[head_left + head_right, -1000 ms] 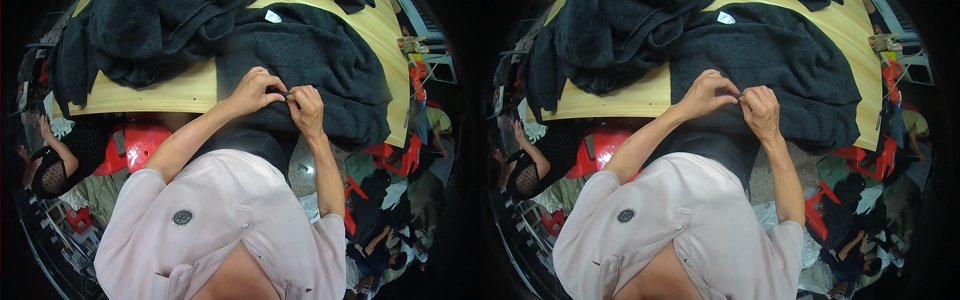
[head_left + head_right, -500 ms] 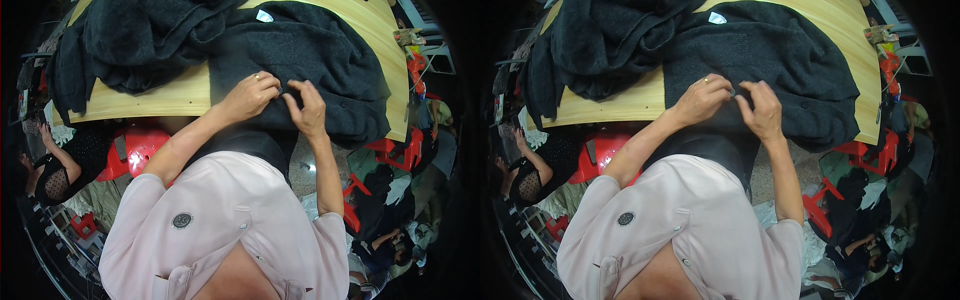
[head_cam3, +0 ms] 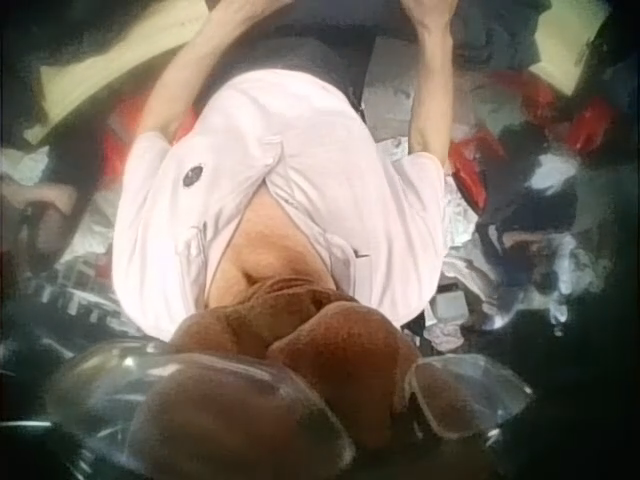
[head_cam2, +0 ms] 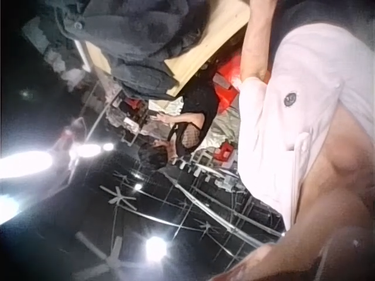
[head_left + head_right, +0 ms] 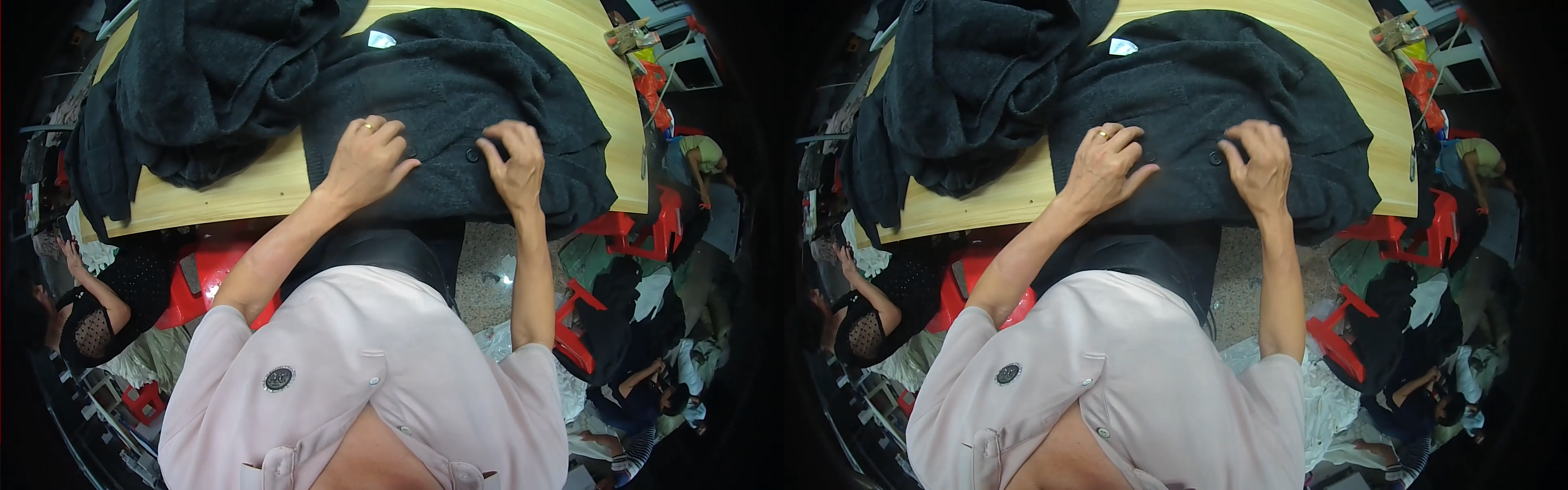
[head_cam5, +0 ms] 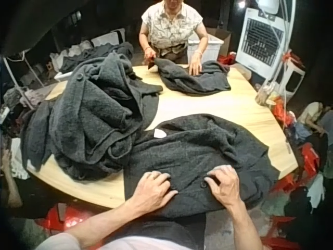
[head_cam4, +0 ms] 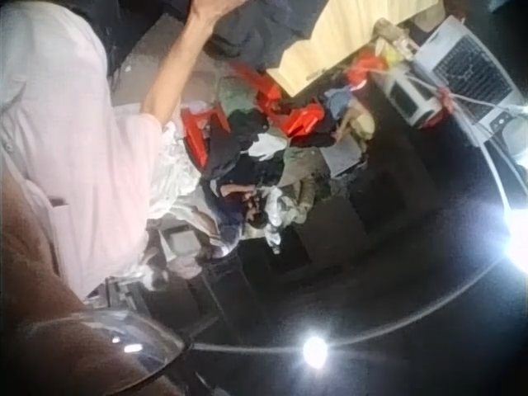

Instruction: The person is buttoning up dark grey knitted cardigans at a processing table.

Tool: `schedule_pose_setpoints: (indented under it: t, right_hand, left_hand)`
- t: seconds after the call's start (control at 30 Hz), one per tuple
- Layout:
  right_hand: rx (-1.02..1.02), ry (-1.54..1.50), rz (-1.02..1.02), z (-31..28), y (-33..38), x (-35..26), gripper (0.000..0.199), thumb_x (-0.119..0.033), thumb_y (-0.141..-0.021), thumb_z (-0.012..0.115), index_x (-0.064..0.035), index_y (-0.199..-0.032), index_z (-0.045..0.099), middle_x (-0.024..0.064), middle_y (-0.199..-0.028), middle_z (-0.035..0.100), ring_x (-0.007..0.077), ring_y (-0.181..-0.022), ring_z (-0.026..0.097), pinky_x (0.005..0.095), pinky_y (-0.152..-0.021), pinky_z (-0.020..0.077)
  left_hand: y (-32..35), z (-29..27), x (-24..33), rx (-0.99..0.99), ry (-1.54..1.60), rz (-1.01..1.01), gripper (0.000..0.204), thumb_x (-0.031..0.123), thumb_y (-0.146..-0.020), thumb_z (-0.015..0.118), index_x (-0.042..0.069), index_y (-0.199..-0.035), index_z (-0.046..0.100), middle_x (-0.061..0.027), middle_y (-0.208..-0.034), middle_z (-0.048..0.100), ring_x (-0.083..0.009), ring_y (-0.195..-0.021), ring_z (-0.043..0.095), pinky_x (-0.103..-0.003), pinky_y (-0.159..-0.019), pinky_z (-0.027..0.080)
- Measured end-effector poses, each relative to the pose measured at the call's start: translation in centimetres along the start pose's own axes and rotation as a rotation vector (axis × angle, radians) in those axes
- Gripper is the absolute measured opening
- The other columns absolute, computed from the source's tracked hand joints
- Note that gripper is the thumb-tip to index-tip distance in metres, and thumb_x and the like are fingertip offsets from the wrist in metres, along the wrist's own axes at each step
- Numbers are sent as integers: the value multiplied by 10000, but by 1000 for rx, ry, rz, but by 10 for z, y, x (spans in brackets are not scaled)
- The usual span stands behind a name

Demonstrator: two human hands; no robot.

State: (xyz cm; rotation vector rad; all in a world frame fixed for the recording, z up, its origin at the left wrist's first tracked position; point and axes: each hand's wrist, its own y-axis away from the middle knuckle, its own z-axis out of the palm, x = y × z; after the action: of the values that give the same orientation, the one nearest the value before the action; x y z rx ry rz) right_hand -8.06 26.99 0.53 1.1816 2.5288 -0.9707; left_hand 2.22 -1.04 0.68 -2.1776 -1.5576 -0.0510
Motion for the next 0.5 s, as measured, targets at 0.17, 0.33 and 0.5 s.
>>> schedule_pose_setpoints:
  t: [0.17, 0.33, 0.5]
  right_hand:
    - [2, -62, 37, 4, 26, -17, 160, -56, -904, 822, -25, -1060, 801, 123, -985, 766, 312, -930, 732, 410, -837, 581]
    - [105, 231, 153, 4, 19, 10, 272, -15, -966, 721, -49, -1231, 768, 181, -1284, 697, 400, -976, 773, 454, -834, 639]
    - [-30, 269, 141, -6, 4, 47, 98, -113, -1057, 662, -48, -1052, 735, 112, -1088, 716, 358, -912, 763, 443, -760, 620]
  left_hand:
    - [-27, 24, 37, 18, 120, -40, 322, 77, -815, 794, 48, -1106, 658, -118, -1061, 665, -309, -1036, 670, -399, -897, 533]
    - [-36, 34, 43, 48, 172, -90, 390, -6, -759, 727, 27, -1140, 647, -146, -1087, 674, -347, -1022, 674, -449, -912, 560]
    - [-28, 41, 36, 141, 180, -62, 383, -33, -768, 707, 20, -1143, 648, -145, -1041, 684, -342, -1007, 684, -442, -902, 568]
